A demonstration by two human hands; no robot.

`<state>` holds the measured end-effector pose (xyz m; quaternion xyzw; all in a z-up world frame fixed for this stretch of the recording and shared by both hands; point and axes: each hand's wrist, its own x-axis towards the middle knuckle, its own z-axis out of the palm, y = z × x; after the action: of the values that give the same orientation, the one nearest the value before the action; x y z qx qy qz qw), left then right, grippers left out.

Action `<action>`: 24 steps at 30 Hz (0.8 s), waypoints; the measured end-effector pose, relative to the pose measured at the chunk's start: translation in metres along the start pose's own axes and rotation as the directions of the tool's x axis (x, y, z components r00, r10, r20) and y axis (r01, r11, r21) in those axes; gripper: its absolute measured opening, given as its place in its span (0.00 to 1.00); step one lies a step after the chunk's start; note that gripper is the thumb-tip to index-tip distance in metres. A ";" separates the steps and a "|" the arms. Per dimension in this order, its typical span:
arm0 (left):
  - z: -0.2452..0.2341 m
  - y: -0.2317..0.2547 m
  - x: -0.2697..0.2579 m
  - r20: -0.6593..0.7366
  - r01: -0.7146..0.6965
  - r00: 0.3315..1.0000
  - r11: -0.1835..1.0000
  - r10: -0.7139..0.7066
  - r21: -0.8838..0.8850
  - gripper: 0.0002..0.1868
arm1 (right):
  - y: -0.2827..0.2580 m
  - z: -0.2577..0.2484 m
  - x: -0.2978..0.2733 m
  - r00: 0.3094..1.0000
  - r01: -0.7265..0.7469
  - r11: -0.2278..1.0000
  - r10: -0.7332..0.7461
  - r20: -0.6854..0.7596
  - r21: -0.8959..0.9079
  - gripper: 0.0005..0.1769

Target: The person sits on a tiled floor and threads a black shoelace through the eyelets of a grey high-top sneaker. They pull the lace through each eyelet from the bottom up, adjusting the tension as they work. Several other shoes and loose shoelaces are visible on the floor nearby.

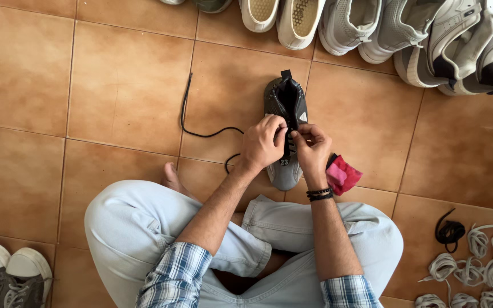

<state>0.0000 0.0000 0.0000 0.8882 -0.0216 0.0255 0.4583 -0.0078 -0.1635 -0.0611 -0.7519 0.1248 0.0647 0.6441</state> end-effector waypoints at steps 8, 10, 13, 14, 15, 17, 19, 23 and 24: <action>-0.002 0.003 0.003 0.022 -0.054 0.998 0.998 0.054 0.016 0.07 | -0.007 0.003 -0.001 1.000 -0.008 1.000 0.008 -0.002 -0.005 0.04; -0.002 0.002 0.003 0.035 -0.056 0.998 0.998 0.055 0.023 0.07 | -0.009 0.003 -0.001 1.000 -0.005 1.000 0.005 -0.010 -0.028 0.04; -0.002 0.002 0.003 0.047 -0.052 0.998 0.998 0.050 0.043 0.07 | -0.014 0.004 -0.002 1.000 0.015 0.997 -0.016 -0.025 -0.074 0.04; -0.001 0.003 0.002 0.036 -0.049 0.998 0.998 0.047 0.047 0.07 | -0.015 0.005 -0.003 0.999 0.020 0.997 -0.022 -0.029 -0.080 0.05; 0.000 0.003 0.001 0.025 -0.046 0.999 0.998 0.045 0.052 0.08 | -0.017 0.006 -0.003 0.999 0.025 0.996 -0.028 -0.034 -0.087 0.05; 0.002 0.003 0.003 0.026 0.010 1.000 1.000 -0.010 0.005 0.08 | -0.021 0.008 -0.004 0.998 0.050 0.991 -0.055 -0.037 -0.125 0.05; 0.004 0.002 0.004 0.029 0.052 0.998 0.998 -0.051 -0.028 0.08 | -0.025 0.008 -0.005 0.997 0.057 0.989 -0.063 -0.039 -0.140 0.05; 0.004 0.000 0.005 0.047 0.093 0.995 0.994 -0.091 -0.053 0.08 | -0.034 0.010 -0.006 0.998 0.036 0.986 -0.044 -0.047 -0.162 0.05; 0.003 0.000 0.005 0.053 0.099 0.994 0.993 -0.096 -0.056 0.08 | -0.038 0.011 -0.006 0.998 0.031 0.984 -0.041 -0.051 -0.176 0.05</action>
<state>0.0055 -0.0027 -0.0019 0.8747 0.0096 -0.0201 0.4842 -0.0029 -0.1469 -0.0253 -0.8094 0.1225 0.0434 0.5727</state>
